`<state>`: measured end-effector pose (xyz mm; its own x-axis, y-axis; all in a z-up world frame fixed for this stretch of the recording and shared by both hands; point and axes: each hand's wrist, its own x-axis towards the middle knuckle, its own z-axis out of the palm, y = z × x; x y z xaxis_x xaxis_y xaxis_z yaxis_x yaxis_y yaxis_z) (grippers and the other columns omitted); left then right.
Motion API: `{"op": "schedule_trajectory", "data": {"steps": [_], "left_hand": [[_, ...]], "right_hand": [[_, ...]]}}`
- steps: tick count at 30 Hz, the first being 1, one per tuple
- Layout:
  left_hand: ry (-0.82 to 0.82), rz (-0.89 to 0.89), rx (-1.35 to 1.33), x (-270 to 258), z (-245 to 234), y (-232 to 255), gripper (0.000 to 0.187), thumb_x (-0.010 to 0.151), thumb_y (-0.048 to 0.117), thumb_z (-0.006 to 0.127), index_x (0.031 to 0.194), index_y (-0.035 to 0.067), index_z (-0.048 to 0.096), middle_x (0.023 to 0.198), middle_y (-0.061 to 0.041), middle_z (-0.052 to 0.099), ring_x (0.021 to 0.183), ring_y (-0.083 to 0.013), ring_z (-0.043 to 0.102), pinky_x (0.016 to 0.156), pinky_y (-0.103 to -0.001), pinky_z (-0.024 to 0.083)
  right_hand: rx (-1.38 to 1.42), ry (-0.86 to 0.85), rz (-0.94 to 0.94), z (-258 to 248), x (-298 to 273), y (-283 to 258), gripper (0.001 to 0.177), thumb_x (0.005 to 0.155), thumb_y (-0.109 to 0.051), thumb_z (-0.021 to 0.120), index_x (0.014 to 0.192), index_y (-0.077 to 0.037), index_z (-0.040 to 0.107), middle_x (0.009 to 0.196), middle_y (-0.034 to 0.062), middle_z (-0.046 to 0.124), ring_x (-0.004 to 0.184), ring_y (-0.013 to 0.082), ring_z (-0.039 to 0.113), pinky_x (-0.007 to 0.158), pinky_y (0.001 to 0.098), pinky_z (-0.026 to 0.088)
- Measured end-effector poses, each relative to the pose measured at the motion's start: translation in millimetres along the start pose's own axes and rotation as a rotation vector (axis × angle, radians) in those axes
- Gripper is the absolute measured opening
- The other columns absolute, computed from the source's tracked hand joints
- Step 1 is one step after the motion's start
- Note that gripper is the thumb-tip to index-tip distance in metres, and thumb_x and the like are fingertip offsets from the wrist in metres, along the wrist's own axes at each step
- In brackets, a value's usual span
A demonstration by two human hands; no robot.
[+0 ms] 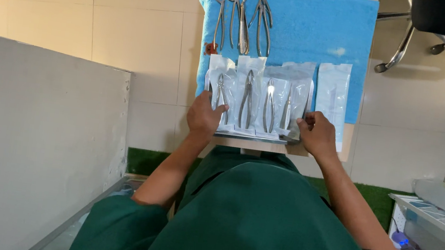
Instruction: The person retrieves a tray of packaged medical instruments from a glass cabinet and places them on a table. They then open several sterile packages, remove the instruments, and place them onto a blue cloth and a metal tray.
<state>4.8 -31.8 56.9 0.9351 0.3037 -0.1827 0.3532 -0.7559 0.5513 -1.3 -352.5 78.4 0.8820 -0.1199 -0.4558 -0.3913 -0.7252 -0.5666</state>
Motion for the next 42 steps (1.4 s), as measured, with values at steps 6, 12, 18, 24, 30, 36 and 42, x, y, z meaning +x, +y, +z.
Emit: {"op": "schedule_trajectory", "data": {"steps": [6, 12, 18, 24, 30, 36, 42], "left_hand": [[0.139, 0.064, -0.15, 4, -3, -14, 0.074, 0.081, 0.041, 0.085, 0.126, -0.008, 0.054, 0.113, -0.028, 0.063, 0.099, -0.0443, 0.062, 0.083, -0.049, 0.051], [-0.089, -0.027, -0.307, 24, 18, -45, 0.059, 0.083, 0.037, 0.083, 0.121, -0.002, 0.06, 0.095, -0.019, 0.072, 0.089, -0.0387, 0.071, 0.079, -0.048, 0.056], [-0.089, -0.022, -0.351, 22, 20, -63, 0.055, 0.076, 0.033, 0.088, 0.111, -0.001, 0.061, 0.087, -0.017, 0.071, 0.077, -0.0293, 0.071, 0.071, -0.041, 0.056], [-0.037, -0.246, -0.499, -40, -34, -40, 0.039, 0.095, 0.036, 0.076, 0.11, 0.002, 0.065, 0.086, -0.008, 0.071, 0.075, -0.0145, 0.064, 0.07, -0.031, 0.054], [0.232, -0.194, -1.01, -168, -21, -49, 0.031, 0.108, 0.031, 0.058, 0.116, 0.001, 0.059, 0.097, -0.003, 0.071, 0.088, -0.0092, 0.062, 0.078, -0.028, 0.05], [0.601, -0.467, -0.914, -324, 37, -3, 0.043, 0.11, 0.038, 0.049, 0.131, 0.003, 0.06, 0.107, -0.006, 0.071, 0.096, -0.0137, 0.062, 0.087, -0.029, 0.051], [0.905, -0.662, -1.369, -460, 104, 24, 0.06, 0.11, 0.051, 0.045, 0.13, -0.001, 0.066, 0.111, -0.012, 0.071, 0.095, -0.0186, 0.065, 0.086, -0.036, 0.055]], "right_hand": [[-0.049, 0.073, 0.105, 6, 9, 0, 0.048, 0.099, -0.035, 0.067, 0.127, 0.003, 0.058, 0.11, 0.021, 0.072, 0.098, 0.0333, 0.07, 0.087, 0.0444, 0.054], [0.099, 0.079, 0.207, 19, 34, 10, 0.047, 0.102, -0.036, 0.063, 0.129, 0.002, 0.064, 0.115, 0.0202, 0.07, 0.103, 0.0318, 0.066, 0.09, 0.042, 0.05], [0.246, 0.014, 0.213, 4, 30, 1, 0.046, 0.1, -0.033, 0.064, 0.128, 0.004, 0.063, 0.111, 0.0147, 0.07, 0.097, 0.0225, 0.064, 0.085, 0.036, 0.051], [0.42, -0.149, 0.055, -30, 21, -14, 0.036, 0.107, -0.029, 0.054, 0.123, 0.002, 0.064, 0.101, 0.0094, 0.068, 0.088, 0.016, 0.059, 0.078, 0.0327, 0.05], [0.585, -0.567, -0.315, -53, 30, -7, 0.027, 0.113, -0.025, 0.05, 0.125, -0.001, 0.051, 0.107, 0.0049, 0.06, 0.095, 0.0109, 0.055, 0.086, 0.0301, 0.048], [0.35, -0.897, -0.299, -64, -7, -35, 0.029, 0.113, -0.031, 0.038, 0.135, -0.013, 0.037, 0.109, 0.0088, 0.06, 0.093, 0.0135, 0.053, 0.083, 0.0334, 0.049], [0.219, -1.186, -0.448, -42, -67, -29, 0.042, 0.109, -0.029, 0.036, 0.148, -0.014, 0.037, 0.133, 0.0082, 0.057, 0.118, 0.0162, 0.057, 0.101, 0.0344, 0.048]]}}
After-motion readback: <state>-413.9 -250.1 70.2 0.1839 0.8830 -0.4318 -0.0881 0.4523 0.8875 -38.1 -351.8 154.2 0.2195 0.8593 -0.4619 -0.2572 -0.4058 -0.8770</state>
